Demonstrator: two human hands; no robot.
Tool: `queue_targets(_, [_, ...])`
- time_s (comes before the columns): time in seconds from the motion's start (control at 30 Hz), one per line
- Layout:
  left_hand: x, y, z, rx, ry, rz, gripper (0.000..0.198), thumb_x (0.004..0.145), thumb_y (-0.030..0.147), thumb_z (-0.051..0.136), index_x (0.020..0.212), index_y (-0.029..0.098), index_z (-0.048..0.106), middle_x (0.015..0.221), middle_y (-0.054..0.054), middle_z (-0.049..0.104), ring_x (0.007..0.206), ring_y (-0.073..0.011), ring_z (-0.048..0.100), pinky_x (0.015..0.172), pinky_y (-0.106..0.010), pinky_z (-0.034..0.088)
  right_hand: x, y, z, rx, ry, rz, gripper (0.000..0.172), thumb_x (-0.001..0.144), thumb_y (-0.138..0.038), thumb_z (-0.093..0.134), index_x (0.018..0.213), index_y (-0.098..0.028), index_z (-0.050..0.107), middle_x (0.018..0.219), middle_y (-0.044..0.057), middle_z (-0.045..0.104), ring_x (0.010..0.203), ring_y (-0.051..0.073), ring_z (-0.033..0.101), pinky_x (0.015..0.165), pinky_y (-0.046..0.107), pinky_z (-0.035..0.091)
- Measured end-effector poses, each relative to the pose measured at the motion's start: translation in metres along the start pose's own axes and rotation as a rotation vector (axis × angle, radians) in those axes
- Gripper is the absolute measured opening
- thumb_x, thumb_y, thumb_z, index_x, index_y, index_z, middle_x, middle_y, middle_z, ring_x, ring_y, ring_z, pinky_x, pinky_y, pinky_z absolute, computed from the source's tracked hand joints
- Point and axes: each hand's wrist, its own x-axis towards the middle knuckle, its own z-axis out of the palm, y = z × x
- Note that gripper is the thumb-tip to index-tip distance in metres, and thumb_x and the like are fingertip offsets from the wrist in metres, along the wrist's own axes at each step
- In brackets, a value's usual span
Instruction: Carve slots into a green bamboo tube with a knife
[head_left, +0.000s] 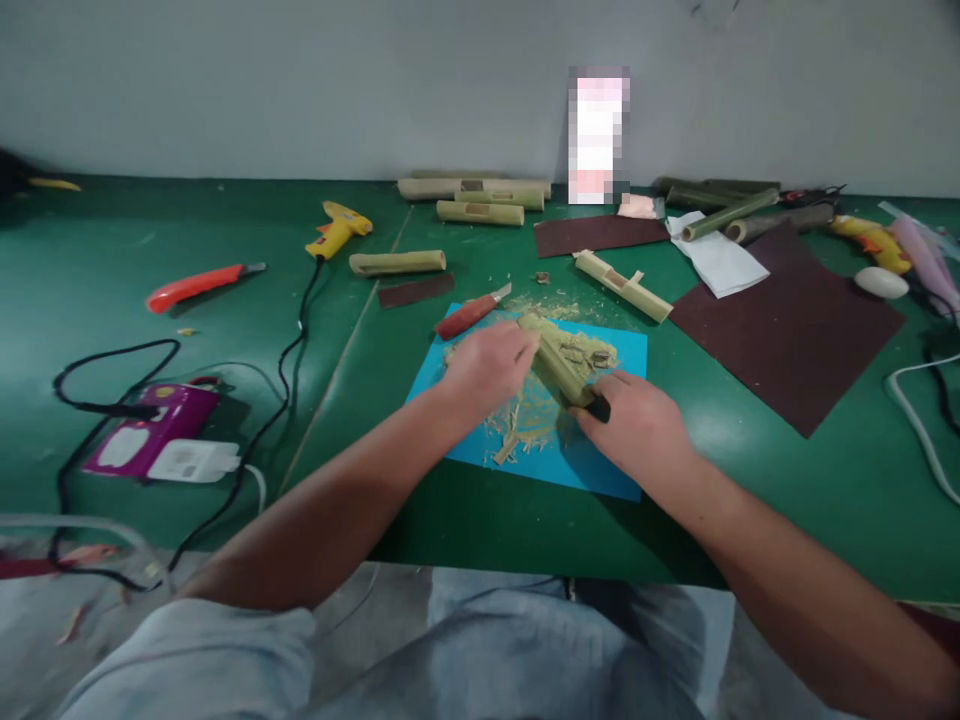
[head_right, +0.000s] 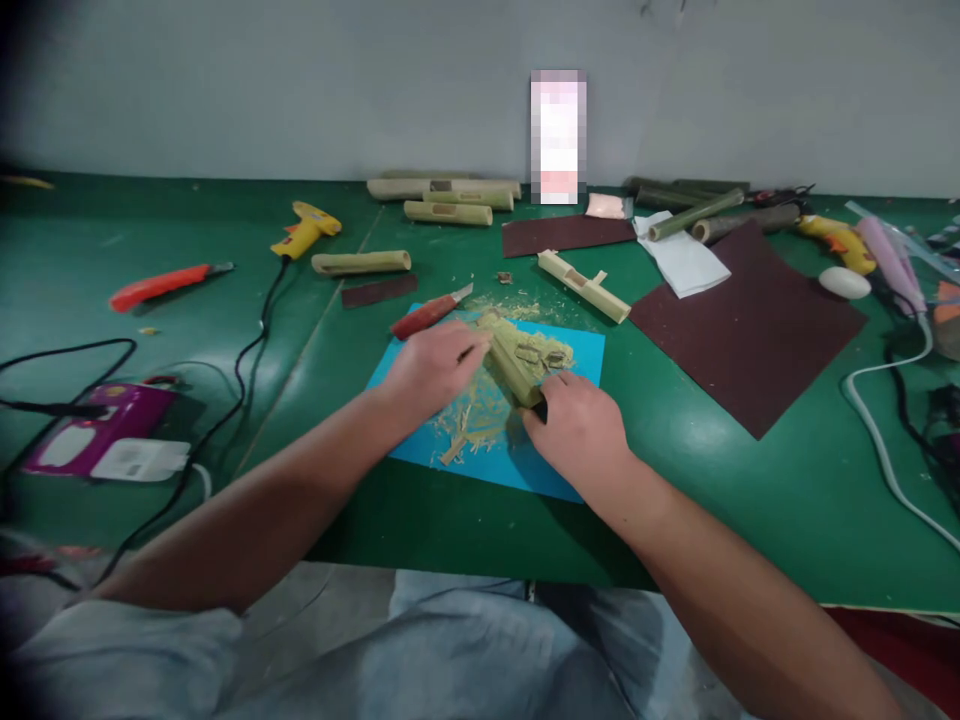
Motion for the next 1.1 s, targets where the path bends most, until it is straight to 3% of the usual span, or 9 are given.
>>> queue_targets(0.2, [-0.007, 0.008, 0.006, -0.117, -0.026, 0.075, 0.027, 0.101, 0.028, 0.049, 0.113, 0.019, 0.07, 0.094, -0.006, 0.073, 0.091, -0.0197, 0.069, 0.078, -0.032, 0.055, 0.0, 0.002, 0.003, 0.013, 0.045, -0.03, 0.017, 0.087, -0.037, 0.063, 0.089, -0.021, 0.06, 0.097, 0.009, 0.067, 0.092, 0.025, 0.061, 0.071, 0.034, 0.041])
queue_targets(0.43, [-0.001, -0.004, 0.004, -0.152, 0.093, -0.057, 0.024, 0.099, 0.026, 0.052, 0.109, 0.019, 0.073, 0.102, -0.006, 0.075, 0.096, -0.0189, 0.07, 0.089, -0.033, 0.056, 0.002, 0.003, 0.003, 0.055, 0.087, -0.024, 0.013, 0.089, -0.033, 0.059, 0.084, -0.021, 0.06, 0.089, 0.009, 0.068, 0.089, 0.024, 0.062, 0.073, 0.034, 0.043])
queue_targets(0.67, [-0.013, 0.021, 0.01, -0.252, -0.097, 0.127, 0.028, 0.101, 0.026, 0.049, 0.119, 0.019, 0.069, 0.105, -0.008, 0.075, 0.096, -0.0197, 0.071, 0.082, -0.03, 0.057, 0.002, 0.0, 0.0, 0.015, 0.046, 0.0, 0.015, 0.089, -0.033, 0.057, 0.081, -0.02, 0.058, 0.088, 0.009, 0.068, 0.085, 0.023, 0.062, 0.069, 0.033, 0.04])
queue_targets(0.83, [-0.008, 0.008, 0.008, -0.119, 0.05, 0.017, 0.029, 0.101, 0.025, 0.047, 0.115, 0.016, 0.071, 0.098, -0.009, 0.074, 0.095, -0.0216, 0.07, 0.084, -0.035, 0.057, 0.002, 0.0, -0.001, 0.016, 0.049, 0.014, 0.017, 0.091, -0.035, 0.055, 0.085, -0.02, 0.06, 0.088, 0.009, 0.068, 0.086, 0.023, 0.062, 0.069, 0.033, 0.039])
queue_targets(1.0, [-0.01, 0.012, 0.006, -0.18, -0.078, 0.097, 0.03, 0.101, 0.026, 0.046, 0.119, 0.019, 0.07, 0.1, -0.008, 0.075, 0.092, -0.02, 0.071, 0.08, -0.031, 0.057, 0.002, 0.002, -0.001, 0.013, 0.03, 0.012, 0.017, 0.092, -0.035, 0.056, 0.084, -0.02, 0.061, 0.089, 0.009, 0.069, 0.085, 0.023, 0.063, 0.068, 0.033, 0.039])
queue_targets(1.1, [-0.005, 0.003, 0.002, -0.17, 0.023, 0.0, 0.027, 0.098, 0.026, 0.052, 0.112, 0.017, 0.073, 0.102, -0.008, 0.075, 0.096, -0.0211, 0.07, 0.086, -0.033, 0.056, 0.002, 0.002, 0.0, 0.023, 0.043, 0.022, 0.017, 0.091, -0.036, 0.057, 0.085, -0.02, 0.062, 0.09, 0.008, 0.07, 0.087, 0.023, 0.063, 0.068, 0.032, 0.04])
